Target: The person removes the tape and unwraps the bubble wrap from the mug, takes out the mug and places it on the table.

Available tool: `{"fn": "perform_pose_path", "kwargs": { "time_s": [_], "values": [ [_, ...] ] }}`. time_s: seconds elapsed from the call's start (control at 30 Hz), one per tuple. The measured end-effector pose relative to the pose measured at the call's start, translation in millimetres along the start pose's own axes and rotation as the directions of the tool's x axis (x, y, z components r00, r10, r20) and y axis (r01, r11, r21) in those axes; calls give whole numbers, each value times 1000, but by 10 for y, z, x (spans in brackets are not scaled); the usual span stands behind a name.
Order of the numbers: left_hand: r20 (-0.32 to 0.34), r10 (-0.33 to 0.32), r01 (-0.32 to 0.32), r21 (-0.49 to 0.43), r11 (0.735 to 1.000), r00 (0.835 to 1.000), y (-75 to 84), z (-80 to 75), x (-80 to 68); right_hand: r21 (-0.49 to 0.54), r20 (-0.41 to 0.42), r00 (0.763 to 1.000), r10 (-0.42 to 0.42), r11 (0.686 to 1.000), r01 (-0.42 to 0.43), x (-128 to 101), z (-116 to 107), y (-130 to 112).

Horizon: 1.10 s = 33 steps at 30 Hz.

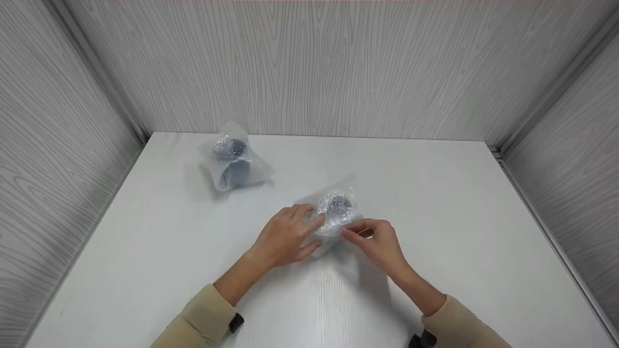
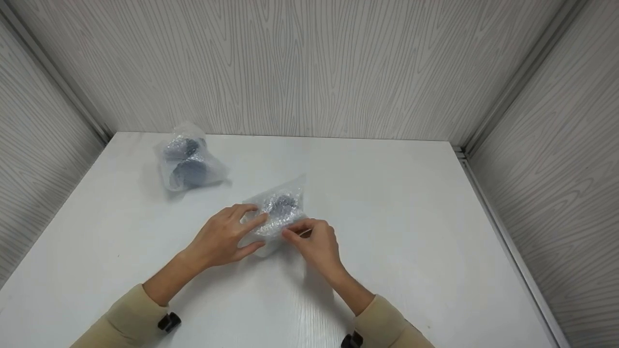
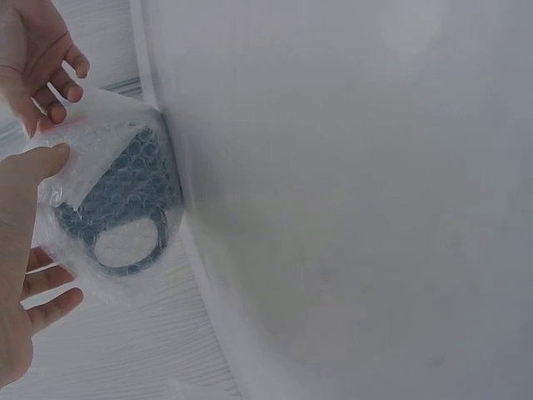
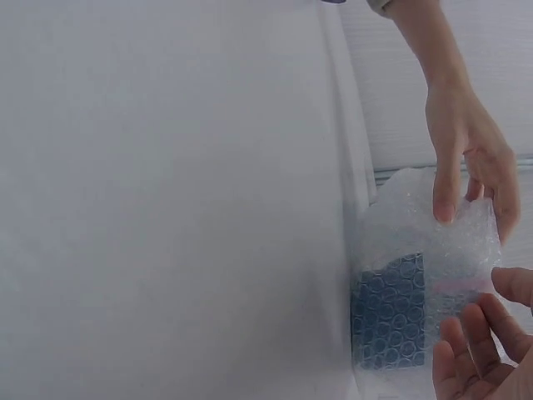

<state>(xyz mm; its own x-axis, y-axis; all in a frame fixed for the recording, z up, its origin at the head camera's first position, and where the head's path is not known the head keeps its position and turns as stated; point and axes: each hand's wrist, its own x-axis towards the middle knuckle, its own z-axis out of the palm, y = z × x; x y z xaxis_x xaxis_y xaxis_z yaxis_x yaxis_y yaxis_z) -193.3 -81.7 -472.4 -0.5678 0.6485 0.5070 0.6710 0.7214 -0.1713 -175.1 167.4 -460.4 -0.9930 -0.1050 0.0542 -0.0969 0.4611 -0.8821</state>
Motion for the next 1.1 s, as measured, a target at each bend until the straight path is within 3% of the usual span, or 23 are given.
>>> {"fn": "perform_pose_path", "kwargs": {
  "time_s": [0.7, 1.1],
  "values": [
    [-45, -11, 9, -38, 999, 999, 4, 32, 6, 11, 30, 996, -79, 997, 79, 10, -22, 84],
    [-30, -37, 35, -59, 998, 999, 11, 11, 15, -7, 72, 994, -88, 996, 88, -15, -34, 93]
  ]
}}
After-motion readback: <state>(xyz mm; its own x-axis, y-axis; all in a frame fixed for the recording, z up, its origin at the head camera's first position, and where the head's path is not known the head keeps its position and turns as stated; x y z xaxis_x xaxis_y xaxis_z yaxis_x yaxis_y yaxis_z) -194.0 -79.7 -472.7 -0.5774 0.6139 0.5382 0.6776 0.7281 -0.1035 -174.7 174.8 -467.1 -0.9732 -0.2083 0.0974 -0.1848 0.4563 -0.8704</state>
